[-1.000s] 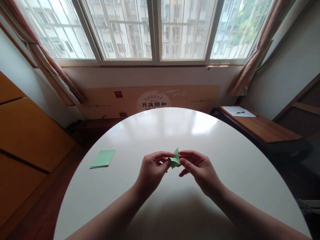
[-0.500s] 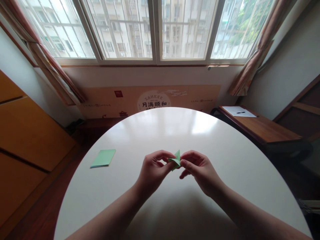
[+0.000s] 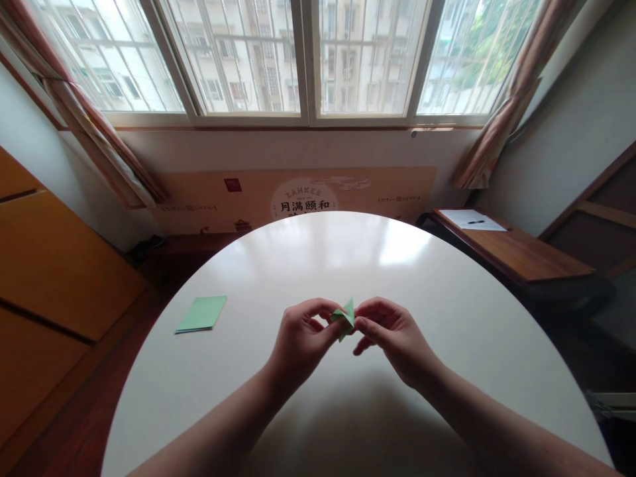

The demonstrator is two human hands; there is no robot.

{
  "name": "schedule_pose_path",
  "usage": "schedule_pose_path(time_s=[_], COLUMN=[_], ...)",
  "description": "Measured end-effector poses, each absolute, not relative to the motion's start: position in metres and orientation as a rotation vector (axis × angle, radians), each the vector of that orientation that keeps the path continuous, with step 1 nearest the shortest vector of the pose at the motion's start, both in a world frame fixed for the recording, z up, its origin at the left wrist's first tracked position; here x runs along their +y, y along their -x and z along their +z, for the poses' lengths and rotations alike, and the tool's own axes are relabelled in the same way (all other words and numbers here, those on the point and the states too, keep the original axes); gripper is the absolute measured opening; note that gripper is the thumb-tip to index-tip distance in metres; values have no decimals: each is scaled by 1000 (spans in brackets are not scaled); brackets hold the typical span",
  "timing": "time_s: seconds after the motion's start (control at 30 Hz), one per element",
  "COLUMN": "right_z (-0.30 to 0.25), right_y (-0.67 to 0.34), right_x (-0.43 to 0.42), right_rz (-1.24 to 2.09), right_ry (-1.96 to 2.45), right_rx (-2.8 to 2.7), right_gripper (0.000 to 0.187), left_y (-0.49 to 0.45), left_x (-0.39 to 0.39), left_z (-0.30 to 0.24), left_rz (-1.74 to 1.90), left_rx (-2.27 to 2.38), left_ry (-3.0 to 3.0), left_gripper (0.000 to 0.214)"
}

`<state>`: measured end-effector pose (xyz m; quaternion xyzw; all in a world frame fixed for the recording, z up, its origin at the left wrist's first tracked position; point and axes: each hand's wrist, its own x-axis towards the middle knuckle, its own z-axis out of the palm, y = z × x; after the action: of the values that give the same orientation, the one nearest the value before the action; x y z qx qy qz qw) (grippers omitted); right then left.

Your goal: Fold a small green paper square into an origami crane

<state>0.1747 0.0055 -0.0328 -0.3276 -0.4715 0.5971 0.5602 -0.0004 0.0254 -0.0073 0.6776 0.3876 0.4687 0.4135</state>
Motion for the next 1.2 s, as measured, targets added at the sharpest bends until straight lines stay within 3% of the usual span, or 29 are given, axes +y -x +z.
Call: schedule_pose_path(time_s=[0.4,0.63,1.2], right_z=[-32,-31,-32], right_y=[-172,-170,-170], right_x=[3,3,3], right_rz=[1243,1268,1258], right_ry=[816,870,847], right_rx=[-1238,-1178,-1175], right_gripper=[17,20,19], left_y=[0,0,1], left_x=[26,25,24], left_z=[-10,-13,-13], left_rz=[1219,1262,1276], left_rx=[1032,1044,1069], left_ry=[-1871,-1790,-1817], left_gripper=[6,19,14])
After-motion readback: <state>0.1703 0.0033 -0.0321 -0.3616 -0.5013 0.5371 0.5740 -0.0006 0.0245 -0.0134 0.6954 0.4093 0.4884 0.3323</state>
